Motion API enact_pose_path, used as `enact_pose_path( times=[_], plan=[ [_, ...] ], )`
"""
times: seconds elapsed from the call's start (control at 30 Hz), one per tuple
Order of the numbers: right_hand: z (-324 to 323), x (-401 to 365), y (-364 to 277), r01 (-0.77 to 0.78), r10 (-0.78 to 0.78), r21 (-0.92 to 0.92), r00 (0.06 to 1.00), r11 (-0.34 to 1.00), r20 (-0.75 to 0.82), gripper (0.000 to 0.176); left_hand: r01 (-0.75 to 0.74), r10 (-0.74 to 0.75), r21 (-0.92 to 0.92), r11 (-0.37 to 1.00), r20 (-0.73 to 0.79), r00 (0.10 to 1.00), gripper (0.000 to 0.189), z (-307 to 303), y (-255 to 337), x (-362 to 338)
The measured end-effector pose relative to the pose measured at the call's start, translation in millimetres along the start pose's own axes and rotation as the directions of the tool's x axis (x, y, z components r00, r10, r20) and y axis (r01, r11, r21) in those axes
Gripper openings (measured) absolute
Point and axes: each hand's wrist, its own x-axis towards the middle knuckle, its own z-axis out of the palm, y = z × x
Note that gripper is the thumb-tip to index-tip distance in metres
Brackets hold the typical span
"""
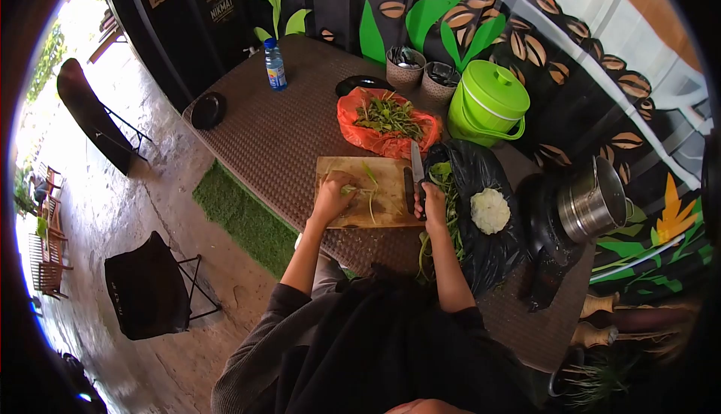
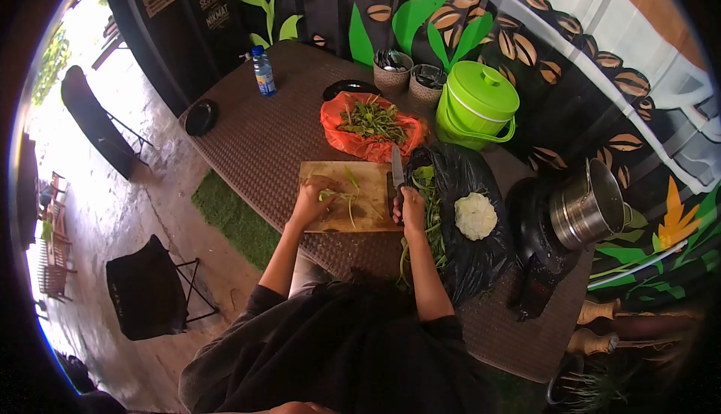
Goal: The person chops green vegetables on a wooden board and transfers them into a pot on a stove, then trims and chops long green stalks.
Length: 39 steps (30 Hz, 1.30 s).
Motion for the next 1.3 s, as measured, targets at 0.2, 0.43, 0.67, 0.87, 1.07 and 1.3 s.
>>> enact_pose_path(
  times=[0.2, 0.43, 0.67, 0.87, 1.07, 1.3],
  plan=[
    [4.4, -18.3, -7.1, 0.067, -0.07, -0.116, 0.997, 0.991, -0.028, 0.024, 0.03, -0.034, -0.082, 0.996, -0.051, 0.998, 0.017, -5.1, 1.8, 9.0],
    [10.2, -39.2, 16.5, 0.006, -0.003, -0.193, 1.0, 0.981, 0.013, 0.025, -0.024, 0.034, 0.11, 0.994, -0.095, 0.995, 0.018, -28.1, 17.1, 8.9],
    [10.3, -63.0, 44.8, -0.006, 0.021, -0.231, 0.998, 0.973, 0.061, 0.025, 0.032, -0.066, 0.49, 0.871, 0.053, 0.996, 0.023, -19.5, -8.6, -5.8],
    [2.4, -84.6, 68.9, -0.069, 0.075, -0.163, 0.997, 0.984, 0.034, 0.024, -0.025, 0.006, 0.274, 0.961, 0.071, 0.997, 0.024, 8.4, 1.3, 6.6],
    [3.4, -105.5, 70.8, -0.084, 0.084, -0.149, 0.996, 0.985, -0.006, 0.024, -0.071, -0.069, 0.438, 0.896, 0.297, 0.952, 0.019, 18.0, 10.0, 15.8],
    [1.9, -108.0, 76.9, -0.079, 0.079, -0.122, 0.997, 0.989, -0.001, 0.025, -0.217, 0.162, 0.203, 0.955, 0.257, 0.953, 0.014, 12.0, 18.1, -3.3]
  ],
)
